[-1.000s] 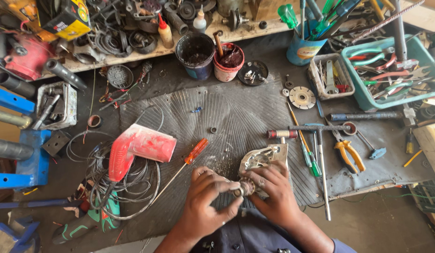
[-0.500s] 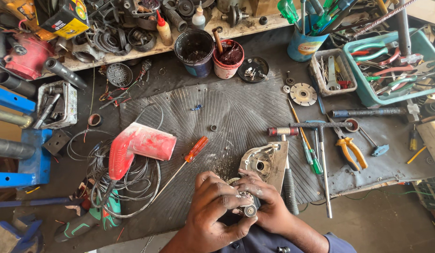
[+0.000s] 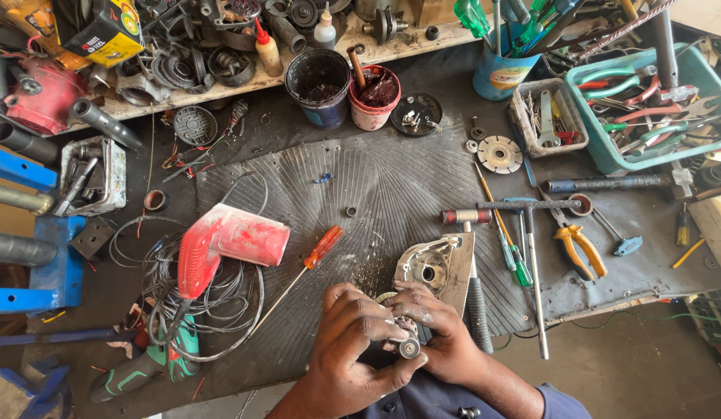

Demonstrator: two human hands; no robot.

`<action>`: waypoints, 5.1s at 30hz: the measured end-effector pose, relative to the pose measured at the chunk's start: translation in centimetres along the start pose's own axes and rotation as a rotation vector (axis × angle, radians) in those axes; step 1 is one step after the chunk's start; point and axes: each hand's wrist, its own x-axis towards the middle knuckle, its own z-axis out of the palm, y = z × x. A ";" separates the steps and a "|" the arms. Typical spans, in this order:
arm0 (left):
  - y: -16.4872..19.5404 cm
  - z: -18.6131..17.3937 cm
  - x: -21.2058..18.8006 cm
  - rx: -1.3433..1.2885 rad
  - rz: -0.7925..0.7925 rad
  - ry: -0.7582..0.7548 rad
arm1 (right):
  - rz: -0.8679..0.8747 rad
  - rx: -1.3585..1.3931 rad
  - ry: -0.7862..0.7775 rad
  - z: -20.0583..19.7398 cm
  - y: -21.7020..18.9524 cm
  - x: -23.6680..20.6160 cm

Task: The person cleans a small motor and a red plastic housing using a blue air blower and a brush. They blow out debris from the motor and housing, then scrub the housing with the brush.

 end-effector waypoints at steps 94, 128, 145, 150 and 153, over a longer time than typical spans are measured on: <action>-8.2 -12.1 -18.5 0.057 -0.133 -0.177 | 0.527 0.300 0.153 14.6 -2.2 -4.8; -6.5 -13.9 -17.6 0.003 -0.013 -0.269 | 0.031 -0.252 0.083 15.9 0.5 -0.8; -6.8 -11.8 -13.1 -0.025 -0.429 -0.102 | 0.472 -0.256 0.213 14.9 0.3 0.2; -7.5 -12.5 -13.4 -0.025 -0.480 -0.090 | 0.415 -0.339 0.186 14.8 0.2 0.8; -7.7 -12.7 -14.4 0.001 -0.455 -0.090 | 0.395 -0.367 0.167 14.9 0.6 0.7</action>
